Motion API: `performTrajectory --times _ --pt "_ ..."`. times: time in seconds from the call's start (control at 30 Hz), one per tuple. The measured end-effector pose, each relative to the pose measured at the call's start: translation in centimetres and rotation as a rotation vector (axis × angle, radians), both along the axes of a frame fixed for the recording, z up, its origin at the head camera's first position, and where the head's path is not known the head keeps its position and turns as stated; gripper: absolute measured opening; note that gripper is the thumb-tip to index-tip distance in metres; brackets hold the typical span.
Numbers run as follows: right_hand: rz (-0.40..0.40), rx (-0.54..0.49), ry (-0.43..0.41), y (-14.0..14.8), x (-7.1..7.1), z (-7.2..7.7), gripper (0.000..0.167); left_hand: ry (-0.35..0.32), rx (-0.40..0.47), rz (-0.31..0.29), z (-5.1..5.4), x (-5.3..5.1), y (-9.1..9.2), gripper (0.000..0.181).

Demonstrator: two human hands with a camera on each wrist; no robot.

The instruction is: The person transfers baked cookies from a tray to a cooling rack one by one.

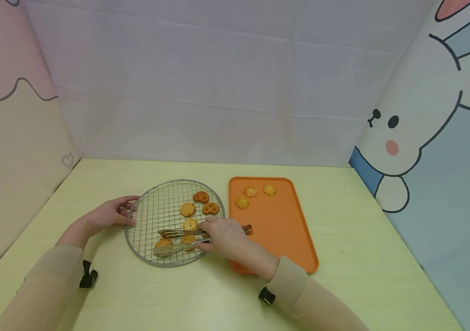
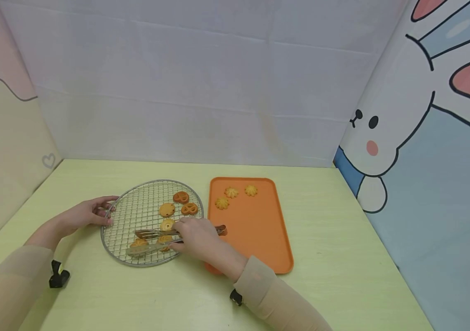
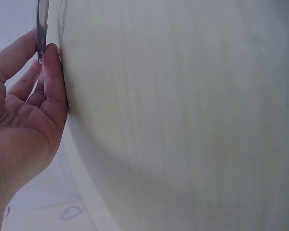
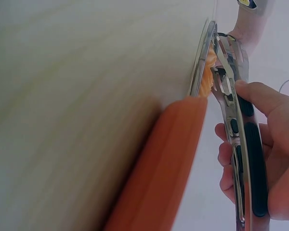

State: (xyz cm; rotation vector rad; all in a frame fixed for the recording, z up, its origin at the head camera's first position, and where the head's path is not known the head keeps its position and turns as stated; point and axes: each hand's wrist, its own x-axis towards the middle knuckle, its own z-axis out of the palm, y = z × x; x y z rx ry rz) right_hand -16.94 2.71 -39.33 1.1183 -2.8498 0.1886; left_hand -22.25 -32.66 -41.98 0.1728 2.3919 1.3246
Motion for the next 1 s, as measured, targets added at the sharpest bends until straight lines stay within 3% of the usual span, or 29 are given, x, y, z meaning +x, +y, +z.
performTrajectory --times 0.3,0.8,1.0 --pt "-0.031 -0.025 -0.054 0.7 0.1 1.2 0.045 -0.005 0.004 0.005 -0.1 0.0 0.0 0.085" --pt "-0.031 -0.095 -0.031 3.0 -0.3 3.9 0.044 -0.008 -0.003 0.007 0.0 0.1 0.1 0.085" --pt "-0.006 -0.151 0.037 4.1 -0.3 5.0 0.043 0.007 -0.020 0.002 -0.1 0.0 0.1 0.085"
